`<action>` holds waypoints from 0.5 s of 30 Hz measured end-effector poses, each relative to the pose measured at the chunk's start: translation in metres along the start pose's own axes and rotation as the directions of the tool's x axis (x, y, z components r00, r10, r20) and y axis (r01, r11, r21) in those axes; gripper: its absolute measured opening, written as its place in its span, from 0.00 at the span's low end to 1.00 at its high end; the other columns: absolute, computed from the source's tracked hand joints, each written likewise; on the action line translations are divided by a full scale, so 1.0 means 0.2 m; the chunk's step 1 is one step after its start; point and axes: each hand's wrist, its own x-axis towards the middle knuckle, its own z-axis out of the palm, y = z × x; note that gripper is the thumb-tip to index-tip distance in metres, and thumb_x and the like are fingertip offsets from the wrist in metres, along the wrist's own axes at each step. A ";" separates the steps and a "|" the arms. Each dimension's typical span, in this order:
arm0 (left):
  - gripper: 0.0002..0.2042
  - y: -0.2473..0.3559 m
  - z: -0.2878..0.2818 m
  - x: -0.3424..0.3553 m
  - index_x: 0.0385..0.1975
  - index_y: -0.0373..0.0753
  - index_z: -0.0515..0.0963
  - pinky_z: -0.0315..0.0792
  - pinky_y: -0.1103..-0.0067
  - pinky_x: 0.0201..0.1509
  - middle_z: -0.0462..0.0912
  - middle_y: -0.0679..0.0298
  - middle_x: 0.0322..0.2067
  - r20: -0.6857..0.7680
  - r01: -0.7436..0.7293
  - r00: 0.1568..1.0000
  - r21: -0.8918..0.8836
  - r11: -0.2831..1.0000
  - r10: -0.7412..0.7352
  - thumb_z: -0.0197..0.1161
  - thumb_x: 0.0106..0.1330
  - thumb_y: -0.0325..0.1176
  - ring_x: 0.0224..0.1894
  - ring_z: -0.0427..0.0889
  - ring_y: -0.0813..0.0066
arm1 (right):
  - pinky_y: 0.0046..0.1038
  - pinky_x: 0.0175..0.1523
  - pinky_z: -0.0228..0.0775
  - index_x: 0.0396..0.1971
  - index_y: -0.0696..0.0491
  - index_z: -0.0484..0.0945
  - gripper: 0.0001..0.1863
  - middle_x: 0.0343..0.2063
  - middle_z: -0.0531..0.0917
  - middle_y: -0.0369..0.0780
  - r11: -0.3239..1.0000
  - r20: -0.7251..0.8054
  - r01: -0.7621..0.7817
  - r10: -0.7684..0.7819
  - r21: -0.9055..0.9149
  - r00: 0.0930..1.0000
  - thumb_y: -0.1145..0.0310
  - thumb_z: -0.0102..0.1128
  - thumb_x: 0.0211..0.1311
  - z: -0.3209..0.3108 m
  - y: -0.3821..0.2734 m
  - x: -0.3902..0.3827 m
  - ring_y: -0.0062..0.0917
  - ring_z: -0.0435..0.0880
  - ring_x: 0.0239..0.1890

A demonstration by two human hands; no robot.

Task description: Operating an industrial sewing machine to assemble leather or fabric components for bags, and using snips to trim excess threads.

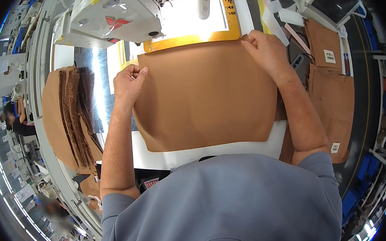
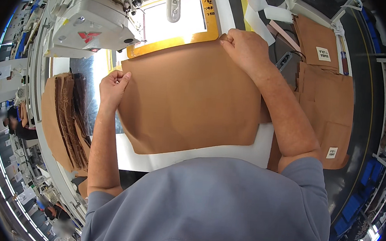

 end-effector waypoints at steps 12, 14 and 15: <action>0.12 -0.06 -0.05 0.72 0.43 0.33 0.85 0.75 0.77 0.42 0.86 0.64 0.35 -0.118 -0.267 0.939 0.346 0.899 0.324 0.74 0.70 0.35 0.37 0.82 0.75 | 0.41 0.41 0.78 0.37 0.51 0.85 0.14 0.32 0.89 0.40 0.996 -0.113 0.032 -0.042 -0.085 0.993 0.55 0.63 0.69 0.03 0.09 0.56 0.38 0.88 0.38; 0.12 -0.09 -0.08 0.84 0.44 0.33 0.84 0.75 0.76 0.44 0.85 0.63 0.37 -0.128 -0.236 0.946 0.359 0.903 0.298 0.74 0.70 0.35 0.39 0.82 0.74 | 0.42 0.40 0.79 0.34 0.49 0.87 0.13 0.33 0.90 0.40 0.986 -0.166 0.014 -0.042 -0.169 0.985 0.55 0.62 0.67 0.03 0.09 0.69 0.39 0.89 0.39; 0.12 -0.10 -0.10 0.88 0.45 0.33 0.84 0.75 0.76 0.45 0.85 0.63 0.38 -0.129 -0.211 0.954 0.349 0.913 0.270 0.73 0.70 0.35 0.40 0.82 0.73 | 0.43 0.40 0.80 0.33 0.48 0.87 0.13 0.33 0.90 0.41 0.980 -0.185 -0.002 -0.036 -0.199 0.982 0.55 0.61 0.66 0.05 0.09 0.75 0.39 0.89 0.39</action>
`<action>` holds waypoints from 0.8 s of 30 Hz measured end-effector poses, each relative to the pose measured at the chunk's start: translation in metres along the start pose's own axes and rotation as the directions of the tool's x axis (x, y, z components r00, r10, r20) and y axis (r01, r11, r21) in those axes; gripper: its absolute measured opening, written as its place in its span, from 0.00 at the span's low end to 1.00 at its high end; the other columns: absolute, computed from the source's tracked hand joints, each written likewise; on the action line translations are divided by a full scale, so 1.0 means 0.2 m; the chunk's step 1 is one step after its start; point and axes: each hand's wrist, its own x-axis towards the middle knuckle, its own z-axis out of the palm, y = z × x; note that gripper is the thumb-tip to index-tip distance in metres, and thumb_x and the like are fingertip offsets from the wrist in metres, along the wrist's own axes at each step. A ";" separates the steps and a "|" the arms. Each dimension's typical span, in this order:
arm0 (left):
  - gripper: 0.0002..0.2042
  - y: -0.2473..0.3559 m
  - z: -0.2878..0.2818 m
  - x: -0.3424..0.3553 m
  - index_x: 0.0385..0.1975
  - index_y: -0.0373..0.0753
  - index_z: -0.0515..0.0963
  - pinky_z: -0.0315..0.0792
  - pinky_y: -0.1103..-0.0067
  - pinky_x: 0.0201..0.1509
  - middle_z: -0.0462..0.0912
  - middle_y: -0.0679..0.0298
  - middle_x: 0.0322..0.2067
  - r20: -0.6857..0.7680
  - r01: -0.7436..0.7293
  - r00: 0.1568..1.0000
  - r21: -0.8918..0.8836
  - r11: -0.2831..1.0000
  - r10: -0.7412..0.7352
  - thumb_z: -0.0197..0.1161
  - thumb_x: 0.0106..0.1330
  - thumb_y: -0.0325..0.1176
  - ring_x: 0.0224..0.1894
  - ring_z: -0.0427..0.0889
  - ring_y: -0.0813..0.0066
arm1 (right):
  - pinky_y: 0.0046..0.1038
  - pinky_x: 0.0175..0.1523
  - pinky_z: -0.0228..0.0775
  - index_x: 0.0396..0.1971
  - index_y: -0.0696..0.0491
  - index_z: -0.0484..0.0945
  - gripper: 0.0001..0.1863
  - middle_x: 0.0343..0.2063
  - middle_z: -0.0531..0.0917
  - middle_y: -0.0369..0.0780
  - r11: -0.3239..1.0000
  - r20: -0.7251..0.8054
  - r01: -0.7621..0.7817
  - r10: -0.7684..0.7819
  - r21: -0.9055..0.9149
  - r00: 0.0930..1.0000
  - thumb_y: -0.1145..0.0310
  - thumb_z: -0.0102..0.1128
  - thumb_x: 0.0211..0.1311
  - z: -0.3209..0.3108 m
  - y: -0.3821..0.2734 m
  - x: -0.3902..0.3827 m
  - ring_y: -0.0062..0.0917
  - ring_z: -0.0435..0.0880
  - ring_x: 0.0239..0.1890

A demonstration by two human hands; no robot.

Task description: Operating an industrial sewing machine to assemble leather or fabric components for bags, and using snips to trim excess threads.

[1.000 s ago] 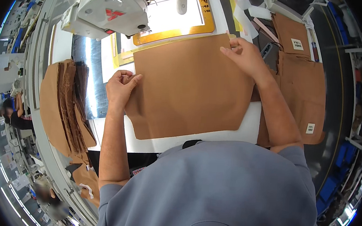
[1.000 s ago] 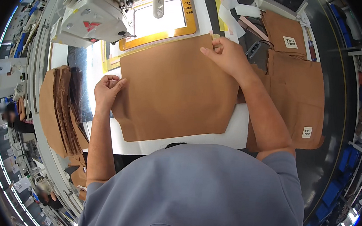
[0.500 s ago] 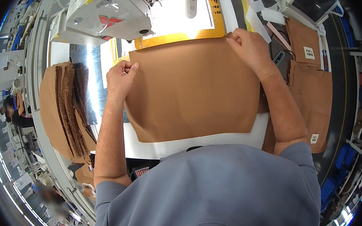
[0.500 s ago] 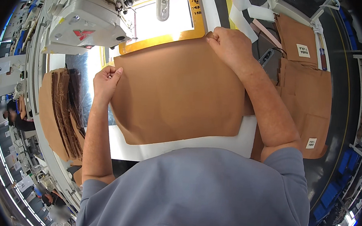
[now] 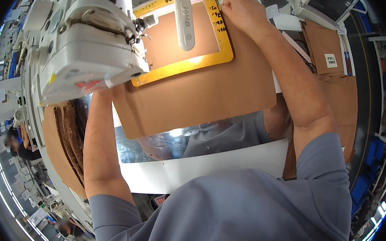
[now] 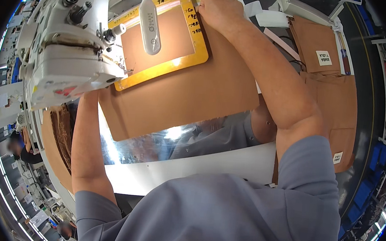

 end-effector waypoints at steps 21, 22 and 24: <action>0.19 -0.06 -0.15 -0.13 0.58 0.34 0.81 0.72 0.66 0.64 0.81 0.52 0.59 -0.031 0.103 0.994 -0.066 0.992 -0.106 0.71 0.71 0.35 0.61 0.79 0.55 | 0.36 0.47 0.80 0.57 0.65 0.77 0.36 0.34 0.89 0.48 0.965 0.090 0.023 -0.048 0.261 0.995 0.53 0.78 0.59 -0.19 0.42 0.17 0.37 0.89 0.39; 0.20 -0.01 -0.14 -0.21 0.59 0.34 0.81 0.72 0.65 0.65 0.81 0.52 0.60 -0.047 0.079 0.996 -0.057 0.995 -0.081 0.71 0.71 0.35 0.62 0.79 0.55 | 0.35 0.47 0.80 0.56 0.65 0.77 0.35 0.34 0.89 0.48 0.959 0.103 0.011 -0.042 0.282 0.994 0.54 0.78 0.59 -0.20 0.43 0.11 0.37 0.89 0.39; 0.20 0.09 -0.13 -0.41 0.60 0.35 0.80 0.72 0.64 0.67 0.81 0.51 0.62 -0.035 -0.050 0.998 0.008 0.999 0.050 0.71 0.71 0.35 0.64 0.79 0.53 | 0.34 0.46 0.80 0.56 0.64 0.78 0.33 0.34 0.89 0.48 0.944 0.127 -0.014 -0.030 0.331 0.991 0.55 0.77 0.60 -0.22 0.42 0.02 0.37 0.89 0.38</action>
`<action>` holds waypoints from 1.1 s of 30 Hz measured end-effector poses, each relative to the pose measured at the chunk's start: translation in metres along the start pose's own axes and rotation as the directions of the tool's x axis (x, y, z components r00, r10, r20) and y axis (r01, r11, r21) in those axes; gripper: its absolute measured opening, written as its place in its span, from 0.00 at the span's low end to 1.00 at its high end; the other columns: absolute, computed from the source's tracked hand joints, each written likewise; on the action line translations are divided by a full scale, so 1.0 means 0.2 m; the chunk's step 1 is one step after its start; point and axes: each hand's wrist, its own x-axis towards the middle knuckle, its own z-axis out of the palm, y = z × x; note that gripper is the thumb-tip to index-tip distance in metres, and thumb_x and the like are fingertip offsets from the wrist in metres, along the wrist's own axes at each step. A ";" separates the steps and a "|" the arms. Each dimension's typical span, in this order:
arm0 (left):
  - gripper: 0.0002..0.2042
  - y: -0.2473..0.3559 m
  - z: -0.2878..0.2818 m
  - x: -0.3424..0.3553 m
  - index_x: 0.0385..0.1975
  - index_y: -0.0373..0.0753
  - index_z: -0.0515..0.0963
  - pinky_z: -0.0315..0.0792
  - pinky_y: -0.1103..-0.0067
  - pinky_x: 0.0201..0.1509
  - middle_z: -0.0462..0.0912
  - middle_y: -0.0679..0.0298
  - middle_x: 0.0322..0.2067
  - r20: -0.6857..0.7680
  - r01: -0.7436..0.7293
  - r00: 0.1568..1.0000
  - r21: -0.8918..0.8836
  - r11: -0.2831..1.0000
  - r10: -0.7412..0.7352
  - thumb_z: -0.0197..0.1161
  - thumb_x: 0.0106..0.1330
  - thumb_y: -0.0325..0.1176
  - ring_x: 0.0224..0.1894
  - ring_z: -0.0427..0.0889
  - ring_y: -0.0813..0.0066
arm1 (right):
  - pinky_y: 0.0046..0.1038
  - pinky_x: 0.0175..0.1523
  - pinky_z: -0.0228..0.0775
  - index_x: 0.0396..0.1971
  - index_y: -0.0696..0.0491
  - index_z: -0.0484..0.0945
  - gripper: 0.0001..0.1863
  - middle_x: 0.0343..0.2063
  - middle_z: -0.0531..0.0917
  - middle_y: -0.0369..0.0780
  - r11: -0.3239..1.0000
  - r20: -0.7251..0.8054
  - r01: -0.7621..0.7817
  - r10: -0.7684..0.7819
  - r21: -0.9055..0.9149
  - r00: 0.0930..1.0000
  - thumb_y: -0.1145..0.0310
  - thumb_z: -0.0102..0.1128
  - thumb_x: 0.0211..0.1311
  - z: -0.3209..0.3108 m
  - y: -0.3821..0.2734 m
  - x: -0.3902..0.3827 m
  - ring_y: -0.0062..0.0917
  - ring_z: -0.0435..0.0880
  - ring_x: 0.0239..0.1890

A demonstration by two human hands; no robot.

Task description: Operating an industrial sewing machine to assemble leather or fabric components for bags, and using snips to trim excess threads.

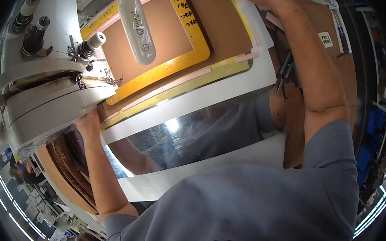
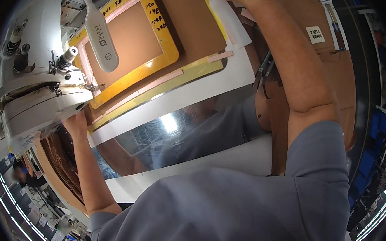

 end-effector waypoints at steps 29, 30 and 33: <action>0.36 0.20 0.02 -0.53 0.74 0.34 0.67 0.48 0.56 0.82 0.69 0.49 0.74 0.006 -0.253 0.966 0.226 0.941 0.259 0.59 0.73 0.52 0.78 0.64 0.54 | 0.54 0.81 0.45 0.74 0.52 0.69 0.33 0.73 0.73 0.41 0.780 0.001 0.273 -0.329 -0.563 0.944 0.49 0.57 0.76 0.24 -0.19 -0.95 0.36 0.64 0.79; 0.35 0.20 0.02 -0.53 0.75 0.35 0.67 0.49 0.56 0.82 0.69 0.50 0.74 -0.008 -0.261 0.964 0.201 0.944 0.268 0.57 0.75 0.52 0.78 0.65 0.53 | 0.54 0.81 0.45 0.74 0.52 0.69 0.34 0.73 0.73 0.40 0.772 0.012 0.284 -0.337 -0.569 0.941 0.49 0.55 0.76 0.24 -0.18 -0.95 0.36 0.64 0.79; 0.34 0.21 0.02 -0.54 0.74 0.35 0.68 0.51 0.58 0.82 0.70 0.51 0.74 -0.019 -0.253 0.965 0.214 0.943 0.263 0.58 0.75 0.52 0.78 0.66 0.55 | 0.54 0.81 0.45 0.75 0.51 0.68 0.34 0.74 0.72 0.40 0.756 0.020 0.296 -0.352 -0.584 0.936 0.47 0.51 0.78 0.24 -0.16 -0.94 0.36 0.64 0.79</action>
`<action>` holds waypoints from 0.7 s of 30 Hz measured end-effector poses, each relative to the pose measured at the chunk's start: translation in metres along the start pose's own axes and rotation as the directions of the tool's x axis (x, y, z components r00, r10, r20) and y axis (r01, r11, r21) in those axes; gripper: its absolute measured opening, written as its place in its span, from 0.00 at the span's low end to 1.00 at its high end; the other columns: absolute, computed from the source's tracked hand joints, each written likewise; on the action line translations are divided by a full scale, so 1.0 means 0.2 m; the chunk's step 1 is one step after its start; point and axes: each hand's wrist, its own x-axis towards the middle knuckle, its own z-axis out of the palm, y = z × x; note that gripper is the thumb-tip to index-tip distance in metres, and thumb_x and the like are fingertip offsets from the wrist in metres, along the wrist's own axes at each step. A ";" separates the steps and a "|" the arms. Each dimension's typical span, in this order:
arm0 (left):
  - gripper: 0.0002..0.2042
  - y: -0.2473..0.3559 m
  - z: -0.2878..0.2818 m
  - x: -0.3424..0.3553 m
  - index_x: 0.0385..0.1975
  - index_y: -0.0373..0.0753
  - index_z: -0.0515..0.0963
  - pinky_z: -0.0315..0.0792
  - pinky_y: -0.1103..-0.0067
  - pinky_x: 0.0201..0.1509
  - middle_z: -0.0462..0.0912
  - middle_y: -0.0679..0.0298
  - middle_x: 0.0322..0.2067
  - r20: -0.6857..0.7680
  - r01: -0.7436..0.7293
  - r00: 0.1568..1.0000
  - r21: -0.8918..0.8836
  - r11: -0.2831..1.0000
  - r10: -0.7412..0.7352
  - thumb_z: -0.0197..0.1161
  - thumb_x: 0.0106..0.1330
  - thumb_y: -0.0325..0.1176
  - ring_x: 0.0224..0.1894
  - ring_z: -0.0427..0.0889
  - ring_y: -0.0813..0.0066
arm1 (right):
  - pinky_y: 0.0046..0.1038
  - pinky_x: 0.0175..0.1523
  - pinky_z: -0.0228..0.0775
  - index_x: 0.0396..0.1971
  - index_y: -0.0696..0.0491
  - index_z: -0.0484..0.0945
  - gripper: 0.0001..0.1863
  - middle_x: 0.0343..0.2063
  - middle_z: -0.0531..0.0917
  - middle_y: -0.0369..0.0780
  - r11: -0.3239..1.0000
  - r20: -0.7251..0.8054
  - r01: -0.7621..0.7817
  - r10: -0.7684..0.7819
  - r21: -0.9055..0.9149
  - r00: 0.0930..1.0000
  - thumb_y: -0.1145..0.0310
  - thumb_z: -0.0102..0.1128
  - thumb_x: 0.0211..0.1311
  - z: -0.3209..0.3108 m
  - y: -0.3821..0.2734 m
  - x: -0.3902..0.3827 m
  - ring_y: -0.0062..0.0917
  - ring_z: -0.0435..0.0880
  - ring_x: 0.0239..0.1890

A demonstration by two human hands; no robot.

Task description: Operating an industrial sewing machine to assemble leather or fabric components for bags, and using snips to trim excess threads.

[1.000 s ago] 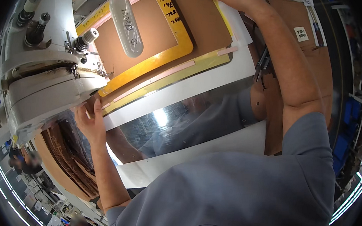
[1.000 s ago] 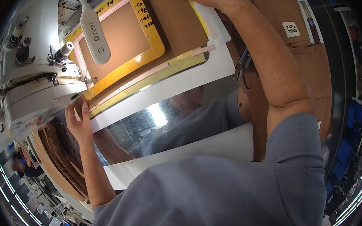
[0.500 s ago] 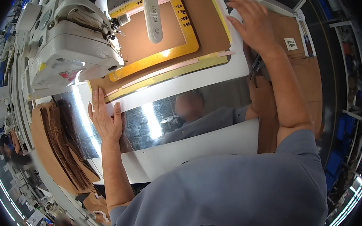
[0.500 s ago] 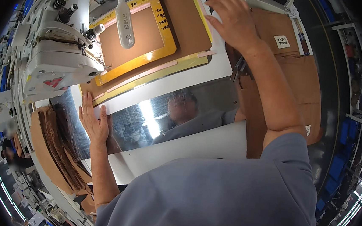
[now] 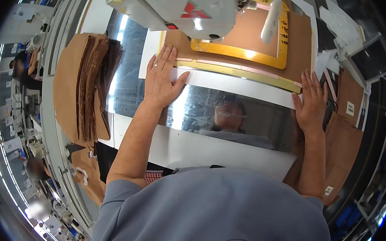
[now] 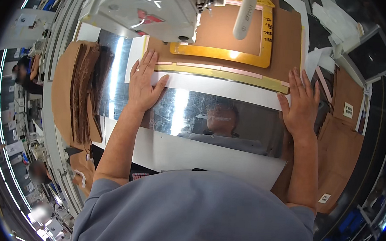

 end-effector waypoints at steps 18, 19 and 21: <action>0.35 0.00 0.00 0.00 0.72 0.38 0.71 0.48 0.60 0.83 0.73 0.54 0.72 -0.016 0.021 1.000 0.011 1.000 -0.020 0.59 0.71 0.55 0.76 0.69 0.62 | 0.52 0.80 0.49 0.72 0.53 0.72 0.33 0.71 0.75 0.41 0.997 -0.064 -0.045 0.041 -0.062 0.997 0.47 0.51 0.77 0.03 0.01 -0.03 0.37 0.69 0.75; 0.35 0.00 0.00 0.00 0.72 0.38 0.71 0.48 0.60 0.83 0.74 0.53 0.71 -0.012 0.026 1.000 0.017 1.000 -0.025 0.59 0.71 0.56 0.76 0.69 0.62 | 0.52 0.80 0.49 0.71 0.53 0.72 0.32 0.71 0.76 0.41 0.998 -0.086 -0.053 0.051 -0.023 0.995 0.48 0.53 0.77 0.03 0.00 -0.03 0.37 0.70 0.75; 0.34 0.00 0.00 0.00 0.72 0.38 0.71 0.48 0.59 0.83 0.73 0.54 0.72 -0.036 0.019 0.999 0.001 1.000 -0.019 0.61 0.71 0.53 0.76 0.69 0.61 | 0.52 0.79 0.50 0.70 0.52 0.73 0.31 0.70 0.77 0.41 0.998 -0.149 -0.034 0.043 0.061 0.988 0.50 0.55 0.75 0.02 -0.02 -0.02 0.37 0.71 0.74</action>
